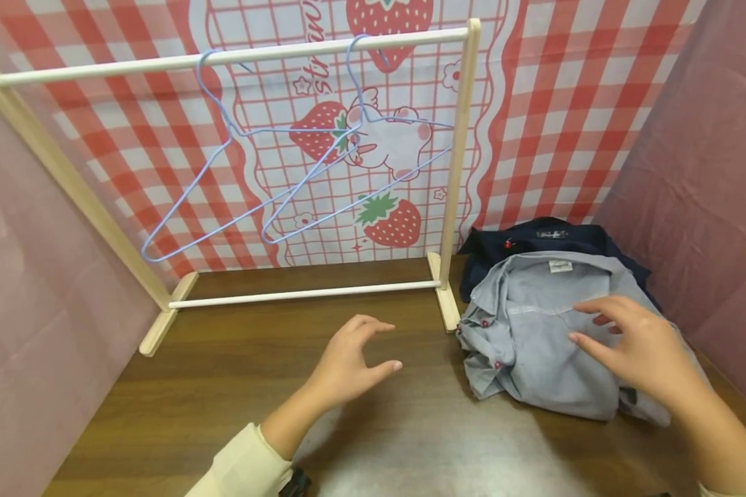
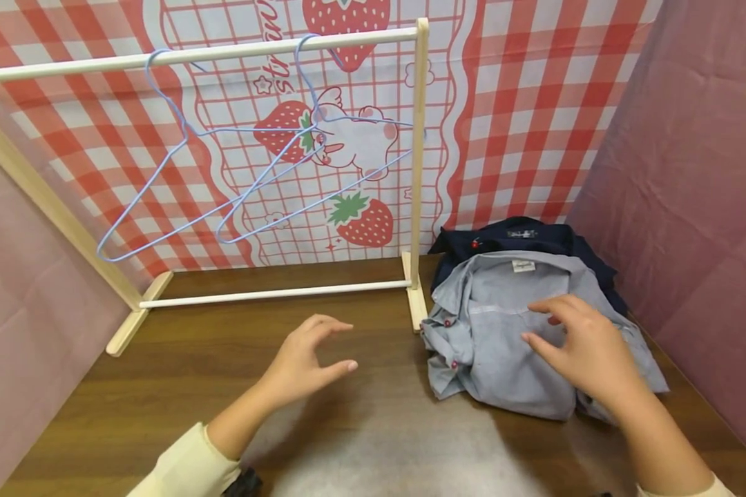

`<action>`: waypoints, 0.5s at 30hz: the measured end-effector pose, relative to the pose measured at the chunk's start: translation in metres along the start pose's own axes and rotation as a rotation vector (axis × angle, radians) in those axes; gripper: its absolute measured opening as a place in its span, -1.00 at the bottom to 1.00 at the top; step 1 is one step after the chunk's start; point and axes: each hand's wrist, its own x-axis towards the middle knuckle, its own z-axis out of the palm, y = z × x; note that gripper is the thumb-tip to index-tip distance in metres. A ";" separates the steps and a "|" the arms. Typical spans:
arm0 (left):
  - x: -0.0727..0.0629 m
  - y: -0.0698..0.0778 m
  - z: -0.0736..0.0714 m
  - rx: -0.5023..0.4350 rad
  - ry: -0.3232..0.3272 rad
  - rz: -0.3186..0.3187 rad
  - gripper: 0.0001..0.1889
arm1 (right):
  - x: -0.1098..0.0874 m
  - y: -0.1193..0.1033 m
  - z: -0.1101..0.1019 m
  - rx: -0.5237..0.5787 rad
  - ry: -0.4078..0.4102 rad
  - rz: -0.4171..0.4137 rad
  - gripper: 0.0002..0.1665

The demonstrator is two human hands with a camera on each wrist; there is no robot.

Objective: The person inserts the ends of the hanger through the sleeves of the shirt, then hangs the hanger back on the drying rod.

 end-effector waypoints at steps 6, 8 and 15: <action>0.005 -0.001 0.007 -0.066 -0.027 -0.052 -0.49 | -0.003 0.009 -0.005 0.026 -0.061 0.128 -0.51; 0.007 -0.001 0.010 -0.083 -0.032 -0.061 -0.50 | -0.003 0.012 -0.007 0.026 -0.065 0.158 -0.51; 0.020 0.002 0.021 -0.141 -0.057 -0.128 -0.49 | -0.006 0.023 -0.010 -0.002 -0.119 0.311 -0.48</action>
